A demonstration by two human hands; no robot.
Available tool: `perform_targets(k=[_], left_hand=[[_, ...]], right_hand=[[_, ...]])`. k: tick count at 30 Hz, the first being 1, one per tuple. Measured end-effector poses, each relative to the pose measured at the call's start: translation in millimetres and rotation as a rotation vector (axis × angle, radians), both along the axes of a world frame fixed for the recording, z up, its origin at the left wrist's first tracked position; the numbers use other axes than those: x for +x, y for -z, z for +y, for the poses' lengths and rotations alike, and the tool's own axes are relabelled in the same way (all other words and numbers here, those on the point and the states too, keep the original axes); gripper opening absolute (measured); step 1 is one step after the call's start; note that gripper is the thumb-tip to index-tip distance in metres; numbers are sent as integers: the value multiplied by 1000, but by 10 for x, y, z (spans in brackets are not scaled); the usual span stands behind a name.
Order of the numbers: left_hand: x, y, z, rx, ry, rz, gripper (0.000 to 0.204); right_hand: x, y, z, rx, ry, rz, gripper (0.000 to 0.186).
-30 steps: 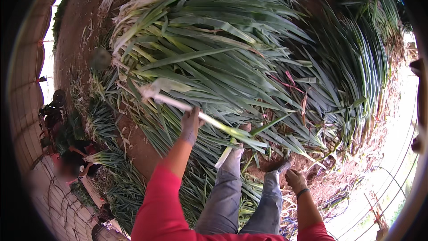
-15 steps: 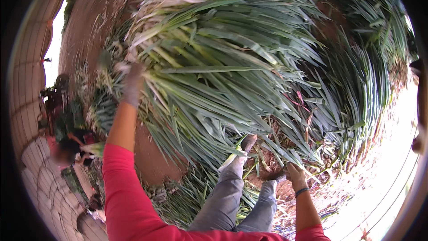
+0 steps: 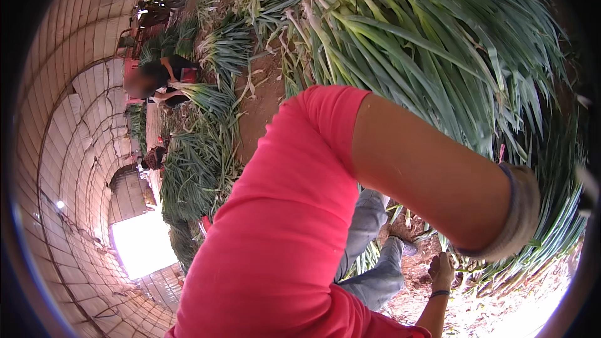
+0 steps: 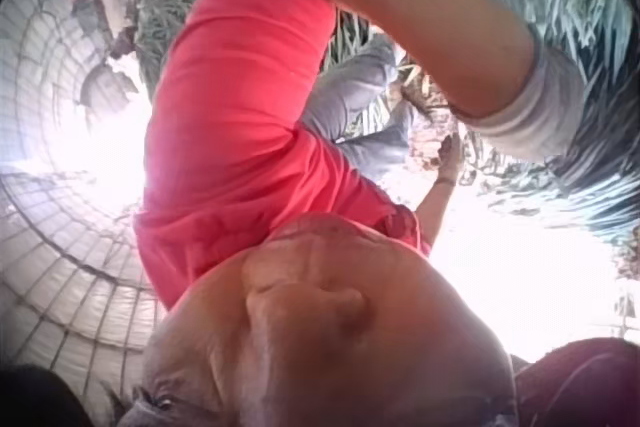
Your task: The person sits on the ground and uses a knife to trim the outer layers and tips of long green leaves. They handle the leaves one at a time, cutting away unwanted parts and placing the trimmed pieces aside.
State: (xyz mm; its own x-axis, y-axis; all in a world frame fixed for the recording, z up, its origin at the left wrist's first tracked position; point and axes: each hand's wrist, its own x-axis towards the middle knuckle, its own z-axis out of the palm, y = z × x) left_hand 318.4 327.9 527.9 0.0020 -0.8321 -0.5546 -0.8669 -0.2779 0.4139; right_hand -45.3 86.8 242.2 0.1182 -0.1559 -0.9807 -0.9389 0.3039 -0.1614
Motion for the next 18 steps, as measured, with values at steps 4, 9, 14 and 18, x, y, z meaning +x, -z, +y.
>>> perform_targets(k=[4, 9, 14, 18], left_hand=[[-414, -182, -504, -6, 68, -34, 23], [-1184, -261, -745, -36, 118, -63, 29], [-1801, -280, -1587, -24, 347, -104, 36], [-2153, -63, -2324, 47, 499, -89, 41]], right_hand=[[-11, -215, -6, -2, -70, -95, 17], [-699, 41, -629, 17, -107, -88, 20], [-1923, 299, -1534, -118, 100, -71, 24], [-3223, 673, -1853, -172, 320, -30, 28]])
